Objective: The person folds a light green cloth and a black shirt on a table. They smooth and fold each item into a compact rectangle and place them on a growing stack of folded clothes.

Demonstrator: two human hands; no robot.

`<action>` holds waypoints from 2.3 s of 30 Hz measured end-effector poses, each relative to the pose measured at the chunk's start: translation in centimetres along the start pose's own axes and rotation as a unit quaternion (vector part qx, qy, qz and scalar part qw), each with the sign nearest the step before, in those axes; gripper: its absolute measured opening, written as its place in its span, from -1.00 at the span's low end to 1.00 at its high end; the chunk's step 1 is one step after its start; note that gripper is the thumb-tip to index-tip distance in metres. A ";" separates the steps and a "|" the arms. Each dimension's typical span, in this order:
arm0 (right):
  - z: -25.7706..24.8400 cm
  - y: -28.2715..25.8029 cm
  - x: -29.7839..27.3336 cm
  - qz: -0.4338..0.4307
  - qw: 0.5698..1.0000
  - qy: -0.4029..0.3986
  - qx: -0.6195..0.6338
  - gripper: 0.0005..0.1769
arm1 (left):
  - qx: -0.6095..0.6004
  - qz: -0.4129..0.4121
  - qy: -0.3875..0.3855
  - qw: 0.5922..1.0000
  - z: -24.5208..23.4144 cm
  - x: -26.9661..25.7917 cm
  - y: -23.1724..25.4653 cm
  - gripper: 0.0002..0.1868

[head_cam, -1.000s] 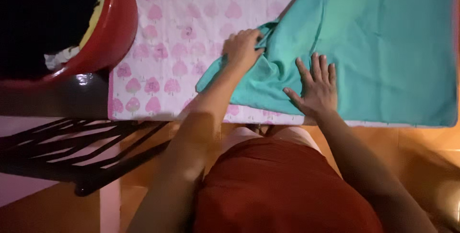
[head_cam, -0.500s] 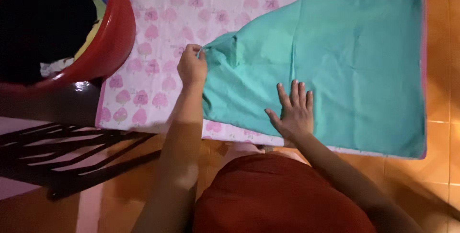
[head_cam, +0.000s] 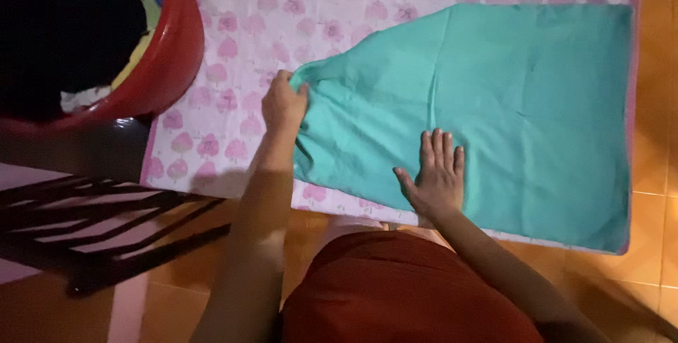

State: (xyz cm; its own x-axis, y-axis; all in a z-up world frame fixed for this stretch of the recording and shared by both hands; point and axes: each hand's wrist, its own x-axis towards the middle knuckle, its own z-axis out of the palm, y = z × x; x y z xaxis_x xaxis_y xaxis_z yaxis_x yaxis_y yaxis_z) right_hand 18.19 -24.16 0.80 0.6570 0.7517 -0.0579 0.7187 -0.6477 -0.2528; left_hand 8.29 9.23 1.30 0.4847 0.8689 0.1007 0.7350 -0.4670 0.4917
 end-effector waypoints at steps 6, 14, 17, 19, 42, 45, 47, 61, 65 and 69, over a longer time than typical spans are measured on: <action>-1.2 -0.3 0.9 -0.014 0.995 0.062 0.071 -0.07 | -0.143 0.075 -0.070 0.984 -3.5 -1.5 2.8 -0.65; -2.4 2.5 9.7 -0.014 0.950 0.260 0.170 -0.70 | -0.315 0.296 -0.399 0.808 0.5 -4.1 3.0 -0.76; -2.6 4.4 14.7 -0.013 0.940 0.291 0.176 -0.67 | -0.382 0.094 -0.426 0.814 1.8 -4.3 3.3 -0.76; -2.7 5.8 17.7 0.014 0.938 0.292 0.187 -0.61 | -0.410 0.033 -0.342 0.845 2.6 -3.8 4.0 -0.75; 0.5 17.4 28.5 0.255 0.923 0.232 0.170 -0.53 | -0.657 -0.208 -0.382 0.616 11.6 1.0 2.2 -0.77; 1.3 18.2 28.8 0.255 0.915 0.261 0.171 -0.49 | -0.684 -0.299 -0.436 0.503 8.2 3.1 1.1 -0.72; 1.7 18.6 28.8 0.245 0.915 0.257 0.193 -0.51 | -0.726 -0.263 -0.427 0.470 6.5 4.2 0.2 -0.54; -0.2 18.4 33.6 0.344 0.734 0.192 0.553 -0.72 | -0.221 -0.115 -0.076 0.965 0.5 18.8 0.5 -0.74; 2.2 21.2 36.4 0.367 0.777 0.227 0.458 -0.73 | -0.325 -0.067 -0.028 0.943 5.9 23.6 -1.2 -0.75; 4.4 23.6 38.0 0.405 0.832 0.209 0.316 -0.62 | -0.438 -0.145 -0.015 0.887 10.1 26.8 -1.5 -0.72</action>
State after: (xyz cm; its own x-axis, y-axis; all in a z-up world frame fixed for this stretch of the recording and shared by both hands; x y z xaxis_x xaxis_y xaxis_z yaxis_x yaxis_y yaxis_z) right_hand 59.18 -10.34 -11.61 0.9841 -0.0944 -0.1503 -0.1760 -0.6264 -0.7594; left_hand 25.04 31.55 -5.48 0.3573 0.9209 -0.1558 0.1862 0.0932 0.9781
